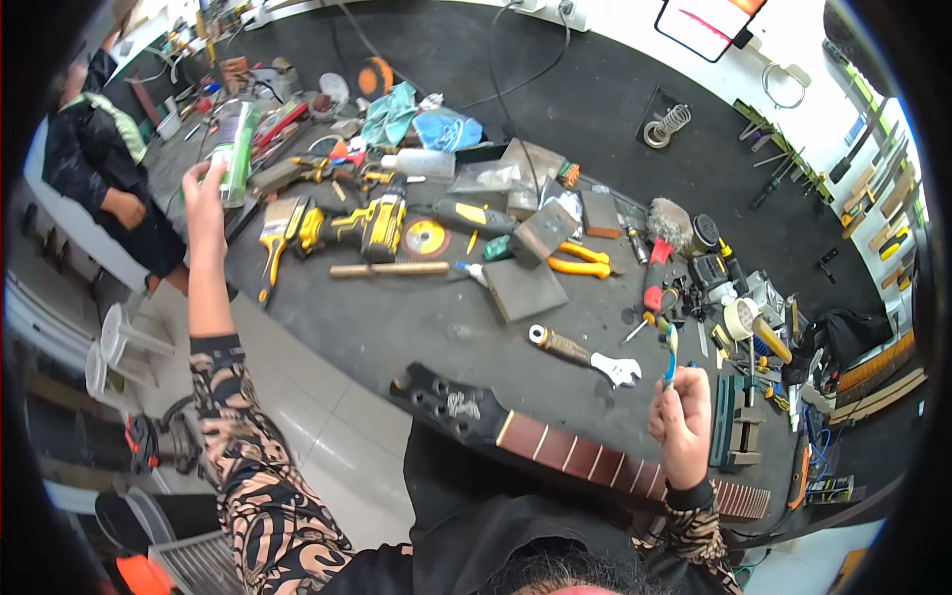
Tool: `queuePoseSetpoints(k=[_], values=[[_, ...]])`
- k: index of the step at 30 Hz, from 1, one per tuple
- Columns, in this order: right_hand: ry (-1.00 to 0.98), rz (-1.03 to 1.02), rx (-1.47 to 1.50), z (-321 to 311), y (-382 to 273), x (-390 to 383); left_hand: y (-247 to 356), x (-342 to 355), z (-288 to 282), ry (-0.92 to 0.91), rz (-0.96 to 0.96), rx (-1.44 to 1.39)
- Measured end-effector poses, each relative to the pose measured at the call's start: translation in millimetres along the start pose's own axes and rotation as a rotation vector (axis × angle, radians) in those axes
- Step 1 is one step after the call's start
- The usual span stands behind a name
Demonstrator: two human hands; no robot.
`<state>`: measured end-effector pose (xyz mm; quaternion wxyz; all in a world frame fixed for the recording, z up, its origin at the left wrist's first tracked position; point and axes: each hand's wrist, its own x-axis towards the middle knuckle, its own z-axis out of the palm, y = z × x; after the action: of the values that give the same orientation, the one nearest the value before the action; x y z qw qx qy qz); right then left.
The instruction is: The person sands the fretboard and edges of a guitar neck using a sanding block. They then use a file to smooth the frets and a brush to clean the headstock. The person works on a single guitar neck throughout the clip.
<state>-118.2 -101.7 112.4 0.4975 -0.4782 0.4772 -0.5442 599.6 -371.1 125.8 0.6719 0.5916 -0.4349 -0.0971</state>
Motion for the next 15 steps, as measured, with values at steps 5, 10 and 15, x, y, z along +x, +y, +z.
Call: queuePoseSetpoints(k=[5, 10, 15], values=[[-0.185, -0.003, -0.005, 26, 0, -23, 107, -191, -86, -0.289, -0.170, -0.561], [-0.484, 0.189, 0.090, 71, 8, -47, 135, -342, -143, -0.483, -0.223, -0.856], [-0.788, 0.371, 0.103, 127, 37, -66, 118, -474, -158, -0.355, -0.467, -0.905]])
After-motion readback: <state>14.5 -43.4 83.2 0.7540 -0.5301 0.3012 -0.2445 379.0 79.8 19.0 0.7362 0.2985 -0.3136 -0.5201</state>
